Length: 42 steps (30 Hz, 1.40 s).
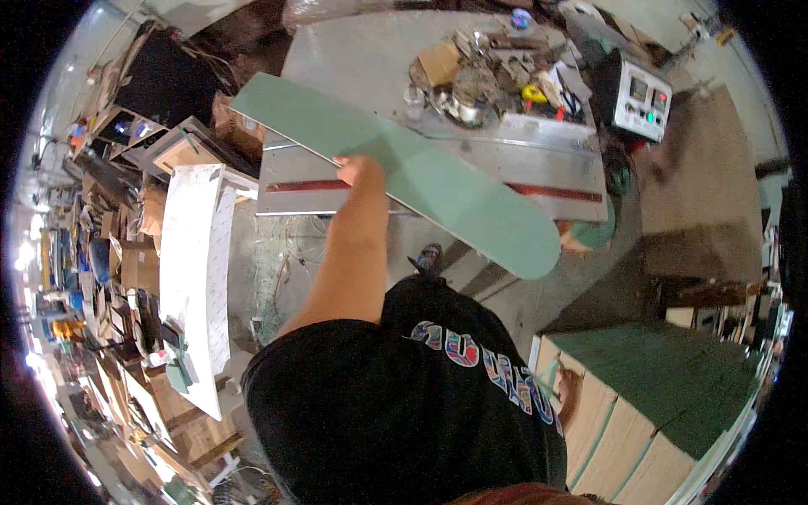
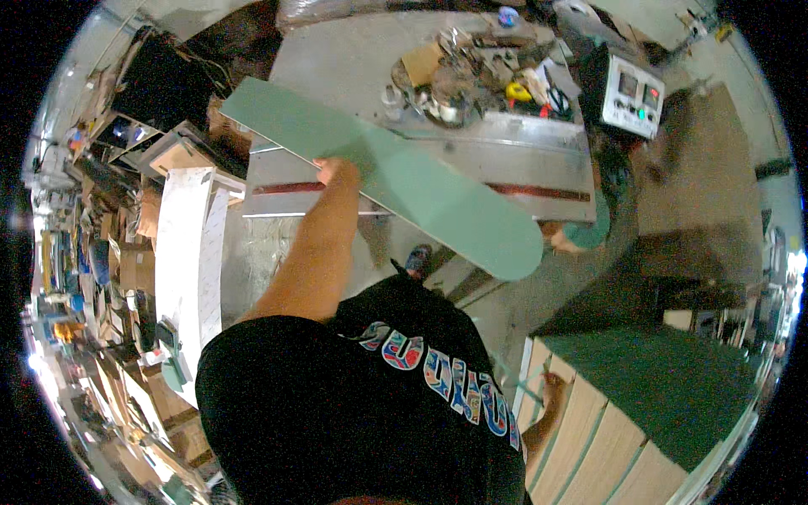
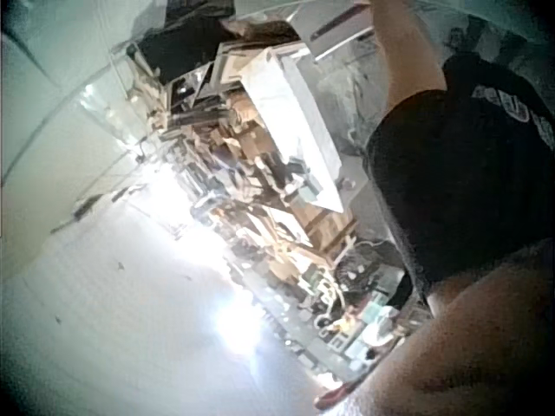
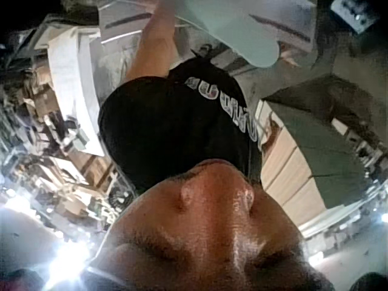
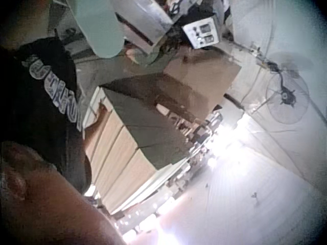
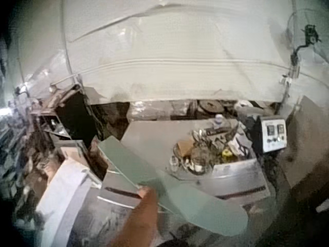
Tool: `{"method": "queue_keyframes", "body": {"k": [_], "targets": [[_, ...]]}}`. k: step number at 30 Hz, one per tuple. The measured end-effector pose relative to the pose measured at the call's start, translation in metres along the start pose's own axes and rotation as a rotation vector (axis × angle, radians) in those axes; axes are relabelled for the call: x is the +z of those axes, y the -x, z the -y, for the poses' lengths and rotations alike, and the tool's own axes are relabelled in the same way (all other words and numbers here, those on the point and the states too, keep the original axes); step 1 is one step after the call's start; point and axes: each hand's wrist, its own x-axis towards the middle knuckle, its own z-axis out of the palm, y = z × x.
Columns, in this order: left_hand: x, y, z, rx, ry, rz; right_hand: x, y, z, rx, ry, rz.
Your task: The person prepares a large curved wooden panel by applying adhesive tape to its edge, trimming the tape with a knife, and then feeding the edge through a specialized edge-banding machine to seal it.
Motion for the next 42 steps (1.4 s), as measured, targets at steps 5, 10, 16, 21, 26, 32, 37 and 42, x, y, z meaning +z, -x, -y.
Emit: {"method": "queue_keyframes", "body": {"k": [5,10,16,21,26,32,37,42], "targets": [[-0.007,-0.036,0.003,0.676,-1.443,0.188,0.001,0.005,0.061,-0.097,0.006,0.004],[-0.046,0.057,0.023,0.499,0.016,-0.227,0.032,0.016,0.098,-0.157,0.015,0.037],[-0.023,-0.019,0.187,0.990,0.050,0.541,0.070,0.025,0.143,-0.333,0.132,0.087],[-0.080,0.102,0.277,0.899,-0.284,1.529,0.076,0.057,0.163,-0.426,0.013,0.087],[-0.106,0.158,0.294,1.053,-0.352,1.882,0.059,0.101,0.220,-0.646,0.001,0.117],[-0.148,0.197,0.274,1.108,-0.709,2.075,0.041,0.108,0.240,-0.655,-0.089,0.171],[-0.178,0.182,0.227,1.050,-0.752,1.876,0.003,0.089,0.236,-0.637,-0.479,0.268],[-0.213,0.103,0.183,1.276,-0.738,1.529,-0.042,0.058,0.216,-0.622,-0.949,0.309]]}}
